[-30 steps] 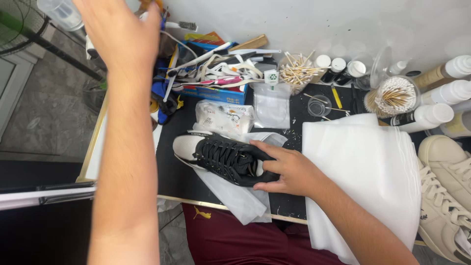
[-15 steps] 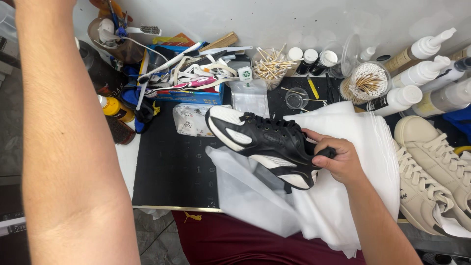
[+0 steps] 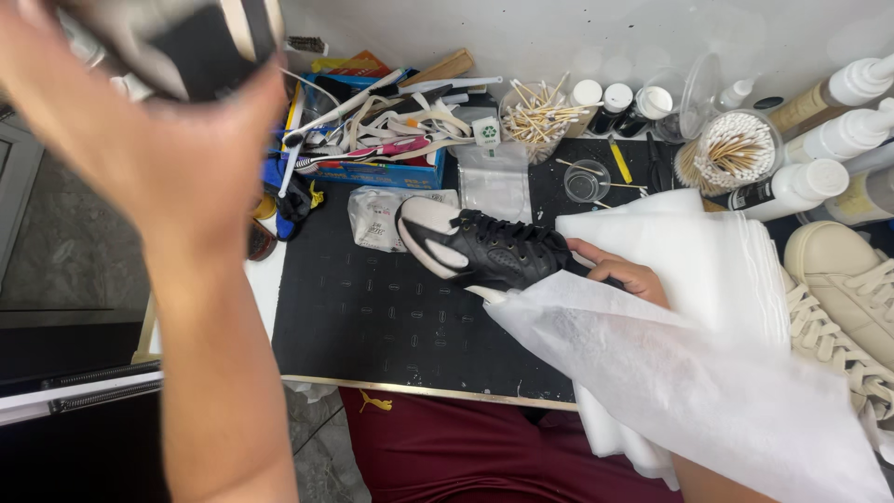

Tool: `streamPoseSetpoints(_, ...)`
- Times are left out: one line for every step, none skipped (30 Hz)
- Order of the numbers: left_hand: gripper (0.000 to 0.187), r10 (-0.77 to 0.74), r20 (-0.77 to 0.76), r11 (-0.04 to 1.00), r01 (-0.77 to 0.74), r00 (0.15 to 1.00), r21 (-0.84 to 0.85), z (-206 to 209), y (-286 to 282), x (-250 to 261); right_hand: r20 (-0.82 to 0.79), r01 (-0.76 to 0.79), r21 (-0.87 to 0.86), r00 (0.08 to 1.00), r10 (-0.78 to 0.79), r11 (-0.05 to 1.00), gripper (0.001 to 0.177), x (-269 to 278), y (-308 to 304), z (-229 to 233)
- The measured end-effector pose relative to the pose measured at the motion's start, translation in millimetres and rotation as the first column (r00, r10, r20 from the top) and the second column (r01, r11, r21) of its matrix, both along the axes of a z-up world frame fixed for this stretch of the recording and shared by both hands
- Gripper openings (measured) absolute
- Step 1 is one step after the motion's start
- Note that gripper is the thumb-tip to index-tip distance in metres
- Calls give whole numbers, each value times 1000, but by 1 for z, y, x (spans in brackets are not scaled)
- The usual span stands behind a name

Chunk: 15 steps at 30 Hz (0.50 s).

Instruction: The person uses a cotton swab to clean the white sections of a black and white sneaker, focusing on the seams and edges. After cleaning, the person wraps the sneaker in a white protective sheet and places it on the table.

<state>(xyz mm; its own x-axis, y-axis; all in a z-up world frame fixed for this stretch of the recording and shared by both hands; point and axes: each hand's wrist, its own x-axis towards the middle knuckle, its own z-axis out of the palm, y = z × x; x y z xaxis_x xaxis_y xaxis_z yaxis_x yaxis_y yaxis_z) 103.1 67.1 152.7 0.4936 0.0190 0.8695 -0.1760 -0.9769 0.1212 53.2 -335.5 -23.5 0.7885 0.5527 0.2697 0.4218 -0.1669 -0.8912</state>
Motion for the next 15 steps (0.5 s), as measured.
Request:
streamPoseSetpoints(69, -54, 42, 999, 54, 998, -4, -1, -21, -30, 64, -14, -54, 998, 17, 998, 16, -5, 12, 7)
streamPoseSetpoints(72, -81, 27, 997, 82, 996, -13, -5, -44, -62, 130, -19, -114, 991, 34, 993, 16, -2, 21, 12)
streamPoseSetpoints(74, -113, 47, 993, 114, 992, -7, -7, -61, -82, 158, -6, -170, 987, 33, 985, 16, 5, 25, 15)
streamPoseSetpoints(75, -142, 67, 990, 143, 988, 0, -13, -77, -105, 179, 0, -221, 983, 41, 975, 15, 14, 26, 16)
streamPoseSetpoints(76, -185, 122, 983, 184, 975, 16, -26, -90, -116, 187, 1, -268, 981, 51, 964, 16, 20, 25, 16)
streamPoseSetpoints(64, -104, 115, 995, 104, 988, 4, -41, -104, -130, 182, -7, -293, 981, 63, 956, 16, 26, 24, 17)
streamPoseSetpoints(60, -131, 118, 990, 136, 984, -37, -58, -117, -141, 186, -16, -312, 980, 78, 950, 16, 30, 21, 18)
streamPoseSetpoints(52, -94, 114, 995, 96, 989, -10, -74, -127, -153, 191, -20, -320, 978, 85, 947, 16, 32, 16, 20)
streamPoseSetpoints(47, -112, 185, 991, 122, 976, -47, -93, -140, -157, 198, -29, -319, 976, 96, 947, 17, 33, 9, 25)
streamPoseSetpoints(41, -128, 252, 985, 153, 959, -82, -111, -154, -159, 202, -40, -318, 973, 108, 947, 17, 32, 2, 30)
streamPoseSetpoints(38, -100, 316, 981, 146, 943, -125, -128, -170, -160, 210, -46, -316, 971, 118, 948, 18, 30, -4, 37)
streamPoseSetpoints(38, -65, 375, 976, 136, 925, -167, -142, -183, -162, 220, -60, -302, 967, 131, 951, 19, 27, -8, 44)
streamPoseSetpoints(39, -44, 344, 976, 113, 938, -184, -152, -192, -168, 220, -74, -280, 966, 139, 957, 19, 21, -14, 53)
streamPoseSetpoints(40, -26, 318, 976, 93, 948, -195, -161, -198, -175, 225, -85, -260, 963, 146, 962, 20, 18, -17, 61)
streamPoseSetpoints(41, -8, 293, 976, 72, 956, -207, -169, -202, -184, 240, -74, -238, 962, 133, 968, 22, 11, -21, 69)
